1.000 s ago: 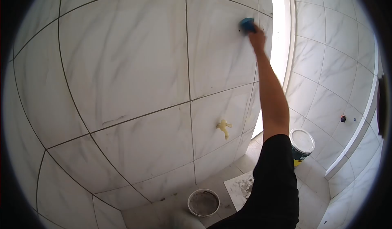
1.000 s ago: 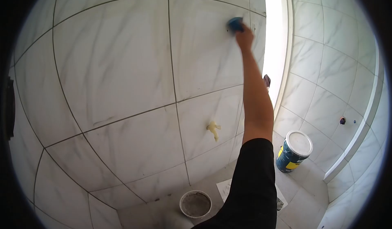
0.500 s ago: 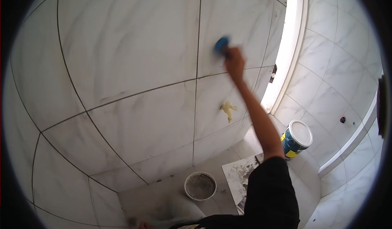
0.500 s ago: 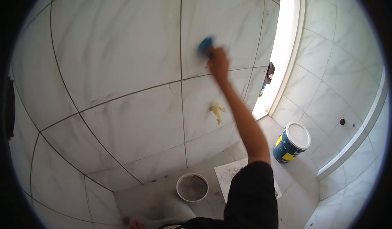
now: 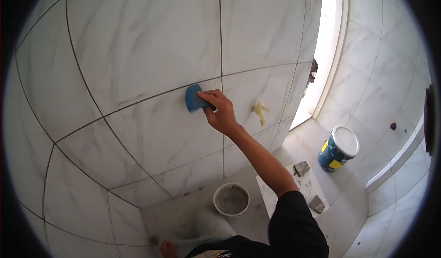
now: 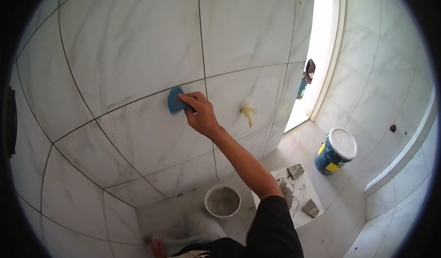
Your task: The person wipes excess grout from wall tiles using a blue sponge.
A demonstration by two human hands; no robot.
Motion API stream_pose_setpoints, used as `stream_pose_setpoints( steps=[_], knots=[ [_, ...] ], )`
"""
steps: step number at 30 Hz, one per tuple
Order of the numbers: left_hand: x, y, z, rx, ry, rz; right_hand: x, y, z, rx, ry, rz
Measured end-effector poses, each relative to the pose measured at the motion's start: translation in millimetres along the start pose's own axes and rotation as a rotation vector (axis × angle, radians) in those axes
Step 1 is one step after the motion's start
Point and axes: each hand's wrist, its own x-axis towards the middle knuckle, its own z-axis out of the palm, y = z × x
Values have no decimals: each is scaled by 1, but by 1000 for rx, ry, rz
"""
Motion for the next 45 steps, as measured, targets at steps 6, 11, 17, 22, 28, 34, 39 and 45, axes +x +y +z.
stream_pose_setpoints(
  steps=[6,11,17,22,28,34,39,45],
  knots=[
    [5,-36,23,271,633,478,45,90,-94,-340,736,529],
    [7,-6,15,-79,369,286,17,52,31,-443,590,394],
    [21,-12,13,17,435,413,-20,-97,81,334,-246,98],
    [12,-1,17,-7,501,370,2,0,5,31,482,292],
    [10,2,7,-40,466,361,20,32,30,-410,617,470],
    [11,-13,6,-27,493,339,-23,-132,247,-15,145,-35],
    [10,-19,2,-13,523,307,-4,-222,251,119,-296,-356],
    [-6,-4,-2,-105,457,280,40,-153,213,-258,-421,-737]
  ],
)
